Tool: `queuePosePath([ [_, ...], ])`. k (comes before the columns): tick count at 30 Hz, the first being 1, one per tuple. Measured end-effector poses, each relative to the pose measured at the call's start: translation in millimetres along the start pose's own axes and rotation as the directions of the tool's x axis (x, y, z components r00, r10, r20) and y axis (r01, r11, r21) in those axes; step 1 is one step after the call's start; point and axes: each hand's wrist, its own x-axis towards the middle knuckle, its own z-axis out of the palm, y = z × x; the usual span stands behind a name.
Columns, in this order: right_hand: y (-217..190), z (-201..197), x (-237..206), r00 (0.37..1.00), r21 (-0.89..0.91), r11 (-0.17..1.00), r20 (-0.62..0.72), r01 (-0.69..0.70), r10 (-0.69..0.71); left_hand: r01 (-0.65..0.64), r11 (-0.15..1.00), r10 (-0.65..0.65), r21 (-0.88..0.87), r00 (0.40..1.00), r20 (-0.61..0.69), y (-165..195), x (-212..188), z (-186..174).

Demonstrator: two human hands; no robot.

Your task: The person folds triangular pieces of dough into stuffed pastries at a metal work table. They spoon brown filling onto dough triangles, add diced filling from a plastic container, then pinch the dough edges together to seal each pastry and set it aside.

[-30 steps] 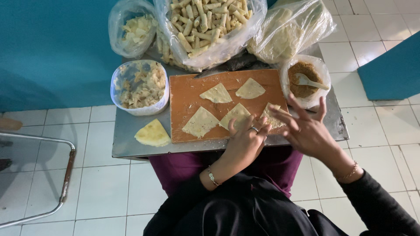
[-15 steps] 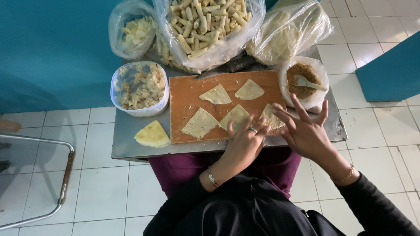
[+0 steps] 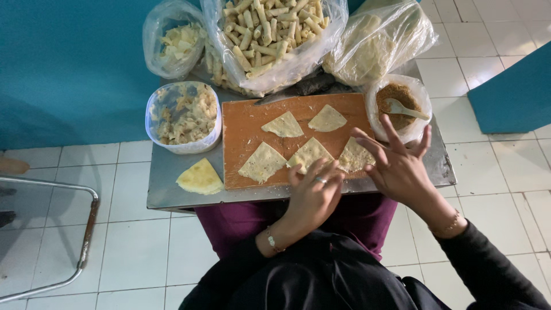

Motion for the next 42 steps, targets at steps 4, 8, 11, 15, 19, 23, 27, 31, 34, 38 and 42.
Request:
queuePosePath([
  [4,-20.5,16.6,22.1,0.991,0.049,0.99,0.036,0.129,-0.13,0.003,0.99,0.018,0.143,0.99,-0.143,-15.0,-19.4,-14.7],
  [8,-30.7,29.4,36.6,0.97,0.068,0.972,0.075,0.225,-0.23,0.048,0.964,0.003,0.261,0.982,-0.19,-24.8,-21.8,-23.5],
  [11,-33.5,32.7,37.0,0.964,0.073,0.983,0.199,0.166,-0.177,0.064,0.947,-0.002,0.316,0.981,-0.193,-25.3,-18.4,-24.6],
  [15,-28.4,26.4,27.7,0.963,0.24,0.96,0.188,0.147,-0.194,0.083,0.942,-0.02,0.326,0.982,-0.19,-23.4,-16.6,-24.6],
  [19,-20.0,18.5,26.9,0.972,0.286,0.951,0.161,0.12,-0.171,0.095,0.945,-0.039,0.312,0.983,-0.182,-24.6,-15.7,-24.2],
  [23,-21.2,17.0,30.7,0.984,0.21,0.966,0.066,0.15,-0.167,0.088,0.952,-0.035,0.292,0.982,-0.183,-25.6,-17.6,-23.6],
  [27,-28.2,24.4,37.7,0.977,0.114,0.976,0.08,0.186,-0.196,0.084,0.954,-0.032,0.286,0.983,-0.179,-27.6,-18.6,-21.6],
  [31,-33.5,28.7,34.5,0.972,0.071,0.975,0.092,0.209,-0.215,0.08,0.947,-0.024,0.312,0.983,-0.179,-28.6,-19.6,-20.2],
  [34,-35.6,31.6,31.3,0.973,0.024,0.977,0.092,0.212,-0.214,0.073,0.945,-0.018,0.319,0.985,-0.17,-28.8,-19.4,-20.2],
  [38,-34.1,35.4,32.0,0.971,-0.034,0.973,0.076,0.229,-0.226,0.075,0.95,-0.026,0.304,0.986,-0.162,-27.8,-18.7,-21.6],
  [42,-28.8,35.1,36.6,0.967,-0.121,0.962,0.101,0.247,-0.235,0.083,0.951,-0.029,0.298,0.983,-0.182,-26.4,-17.1,-21.9],
])
